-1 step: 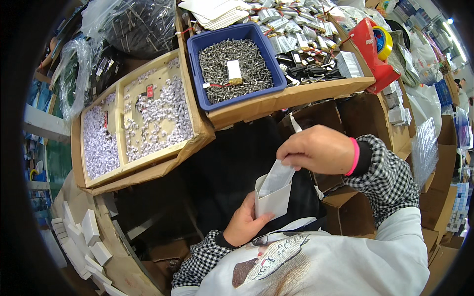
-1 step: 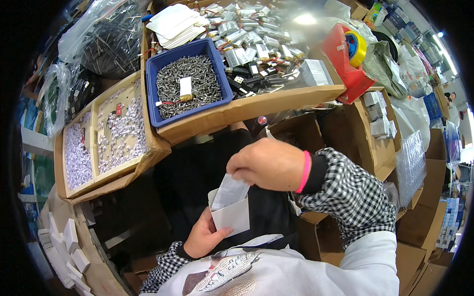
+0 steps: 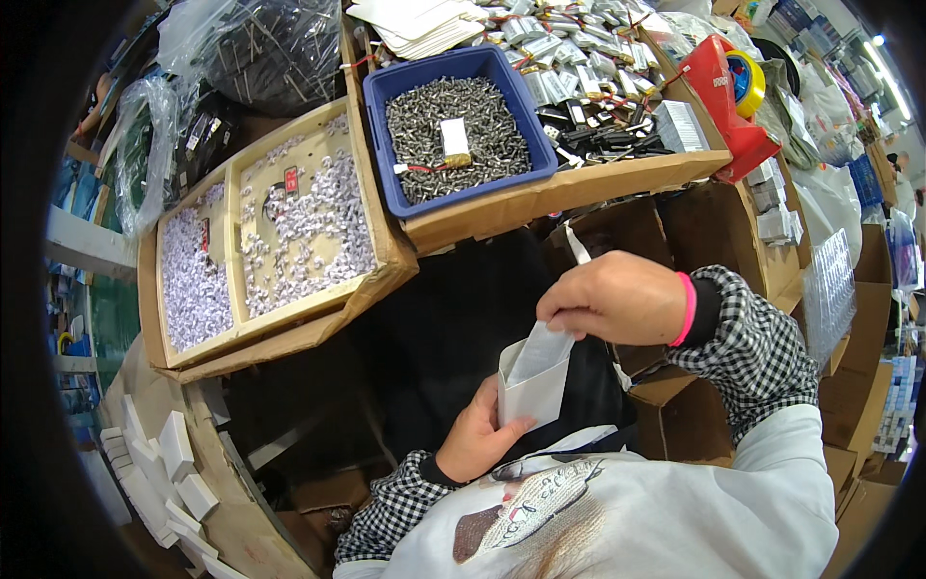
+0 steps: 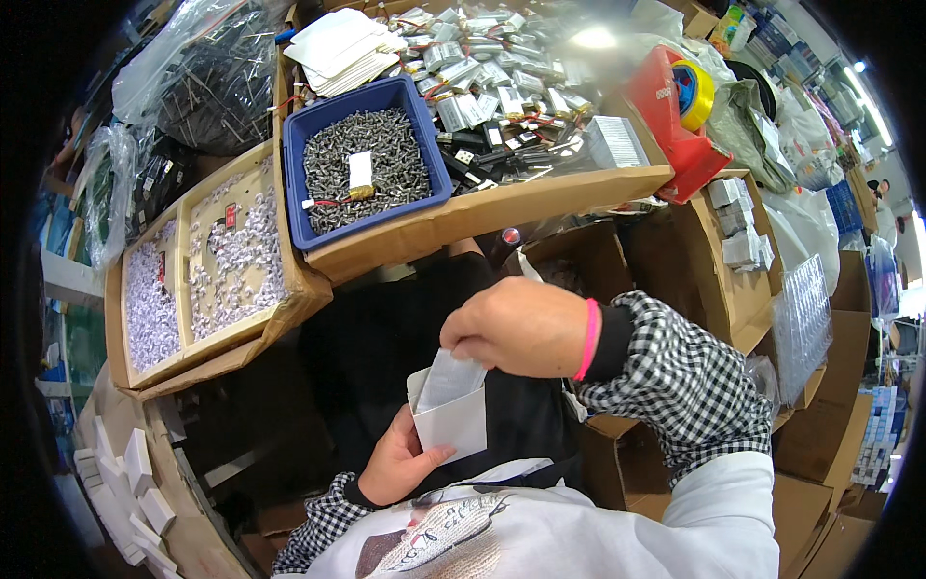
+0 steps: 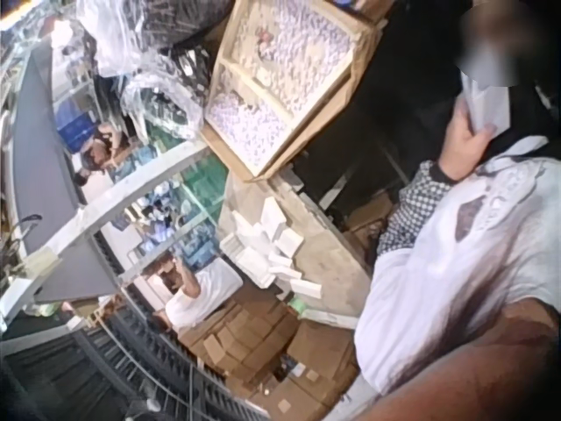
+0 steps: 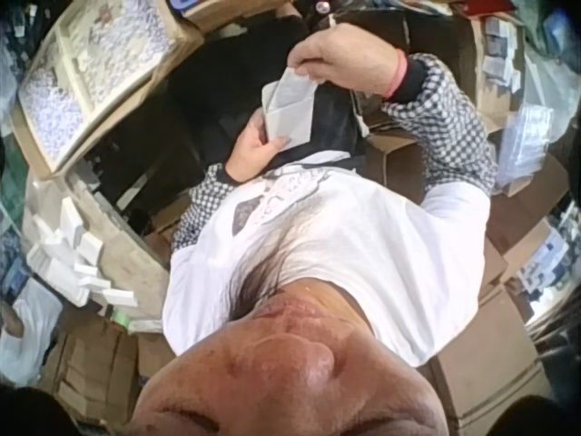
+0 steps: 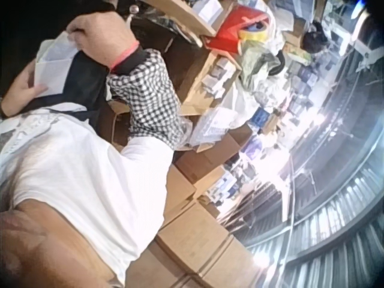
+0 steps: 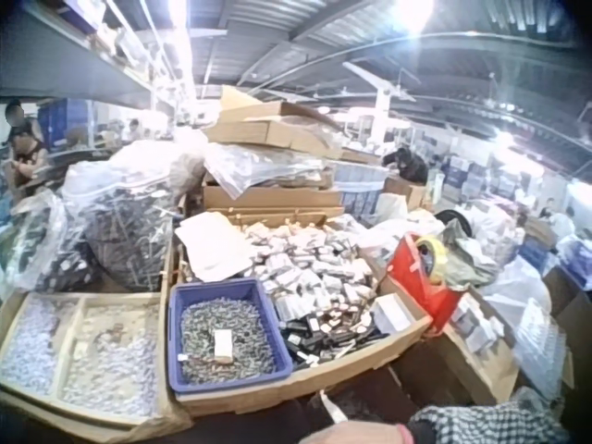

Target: The person repeatedly picks small cylindrical parts from a blue tray and places them into small white paper boxes. They fold the boxes closed and set them aside on the table. The process is repeated continuously throughout the clip.

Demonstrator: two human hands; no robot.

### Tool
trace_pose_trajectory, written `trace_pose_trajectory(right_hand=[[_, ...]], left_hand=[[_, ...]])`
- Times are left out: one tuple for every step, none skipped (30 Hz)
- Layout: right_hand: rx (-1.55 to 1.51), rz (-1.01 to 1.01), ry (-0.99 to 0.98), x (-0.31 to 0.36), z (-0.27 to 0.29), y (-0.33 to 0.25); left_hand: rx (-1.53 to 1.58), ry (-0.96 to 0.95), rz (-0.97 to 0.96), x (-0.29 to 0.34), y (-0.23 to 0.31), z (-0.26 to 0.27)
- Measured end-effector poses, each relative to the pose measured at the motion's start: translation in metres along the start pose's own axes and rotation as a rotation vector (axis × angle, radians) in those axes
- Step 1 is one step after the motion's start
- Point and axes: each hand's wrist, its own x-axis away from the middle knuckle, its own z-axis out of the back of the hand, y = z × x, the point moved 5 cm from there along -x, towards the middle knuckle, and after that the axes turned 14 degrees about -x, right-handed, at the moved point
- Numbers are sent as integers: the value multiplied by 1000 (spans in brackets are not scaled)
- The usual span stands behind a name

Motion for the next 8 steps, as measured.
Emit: trace_pose_trajectory(right_hand=[[36, -2, -51, -1, -6, 3], [44, 25, -71, -1, -10, 4], [71, 81, -66, 0, -13, 2], [118, 92, -83, 0, -15, 2], [172, 73, -115, 0, -18, 2], [210, 92, -143, 0, -20, 0], [253, 79, -190, 0, -23, 0], [305, 67, -241, 0, -25, -2]], left_hand=[[-25, -4, 2, 0, -2, 0], [-51, -8, 5, -1, -4, -1], [-50, -4, -2, -1, -5, -1], [-50, 0, -10, -1, -6, -1], [-50, 4, -19, -2, -6, -1], [-24, 7, -18, -2, -7, -1], [3, 10, -16, -2, -8, -2], [25, 16, -9, -2, -9, -2]])
